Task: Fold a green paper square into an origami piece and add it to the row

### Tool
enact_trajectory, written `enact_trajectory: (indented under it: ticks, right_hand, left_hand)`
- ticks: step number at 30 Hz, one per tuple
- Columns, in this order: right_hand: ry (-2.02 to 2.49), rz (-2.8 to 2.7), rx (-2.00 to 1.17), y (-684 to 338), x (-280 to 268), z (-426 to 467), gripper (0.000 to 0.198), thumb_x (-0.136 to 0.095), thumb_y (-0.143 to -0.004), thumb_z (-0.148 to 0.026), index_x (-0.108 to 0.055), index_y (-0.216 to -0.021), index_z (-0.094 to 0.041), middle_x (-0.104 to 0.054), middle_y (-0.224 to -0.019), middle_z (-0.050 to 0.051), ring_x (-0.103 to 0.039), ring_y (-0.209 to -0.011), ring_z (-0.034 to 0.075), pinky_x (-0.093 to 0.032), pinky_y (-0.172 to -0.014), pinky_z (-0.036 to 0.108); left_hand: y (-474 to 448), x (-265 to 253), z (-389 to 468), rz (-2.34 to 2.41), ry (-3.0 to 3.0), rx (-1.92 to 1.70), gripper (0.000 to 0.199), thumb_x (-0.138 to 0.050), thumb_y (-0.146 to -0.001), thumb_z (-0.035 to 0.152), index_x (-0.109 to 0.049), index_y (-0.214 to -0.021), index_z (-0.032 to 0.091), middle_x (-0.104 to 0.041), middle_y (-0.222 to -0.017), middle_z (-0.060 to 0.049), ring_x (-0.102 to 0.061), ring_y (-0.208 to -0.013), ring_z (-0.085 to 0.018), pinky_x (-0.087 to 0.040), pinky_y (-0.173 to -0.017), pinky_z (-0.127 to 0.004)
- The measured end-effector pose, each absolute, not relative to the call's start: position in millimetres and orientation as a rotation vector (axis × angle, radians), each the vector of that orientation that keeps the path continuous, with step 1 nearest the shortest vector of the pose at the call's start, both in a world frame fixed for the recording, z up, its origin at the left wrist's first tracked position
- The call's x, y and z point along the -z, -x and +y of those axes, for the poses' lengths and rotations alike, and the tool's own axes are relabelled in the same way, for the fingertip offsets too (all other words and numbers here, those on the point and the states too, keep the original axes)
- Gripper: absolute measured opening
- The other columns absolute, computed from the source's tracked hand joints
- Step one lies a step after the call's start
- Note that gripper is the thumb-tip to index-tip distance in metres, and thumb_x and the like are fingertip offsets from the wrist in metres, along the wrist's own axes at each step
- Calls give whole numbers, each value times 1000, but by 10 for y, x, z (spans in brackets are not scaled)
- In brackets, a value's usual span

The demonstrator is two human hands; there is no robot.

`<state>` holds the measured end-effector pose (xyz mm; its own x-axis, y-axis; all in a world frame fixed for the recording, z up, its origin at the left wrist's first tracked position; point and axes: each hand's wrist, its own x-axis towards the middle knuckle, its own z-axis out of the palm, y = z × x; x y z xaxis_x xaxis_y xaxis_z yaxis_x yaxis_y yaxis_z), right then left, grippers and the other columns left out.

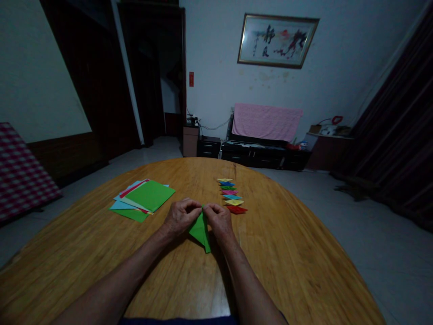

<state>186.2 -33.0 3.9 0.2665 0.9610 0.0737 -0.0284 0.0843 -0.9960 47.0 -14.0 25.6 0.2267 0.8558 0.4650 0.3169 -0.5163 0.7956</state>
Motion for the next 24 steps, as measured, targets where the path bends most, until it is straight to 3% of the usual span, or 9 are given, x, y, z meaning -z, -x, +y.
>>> enact_trajectory:
  ticks: [12, 24]
  right_hand:
    - [1119, -1121, -1103, -1877, -5, -337, 30, -74, -62, -42, -69, -74, -15, -59, -61, 0, -48, -53, 10, -38, -52, 23]
    - [1119, -1206, -988, -1886, 79, -293, 24, -72, -67, -39, -71, -77, -17, -65, -69, 2, -54, -60, 13, -41, -56, 24]
  left_hand:
    - [-453, -132, -47, 1068, -1755, -1211, 15, -59, -70, 25, -70, -69, 14, -66, -65, -3, -57, -62, -14, -41, -59, -22]
    - [-433, -177, -59, 1041, -1662, -1115, 18, -59, -65, 29, -67, -65, 13, -58, -59, -1, -49, -57, -12, -36, -53, -21]
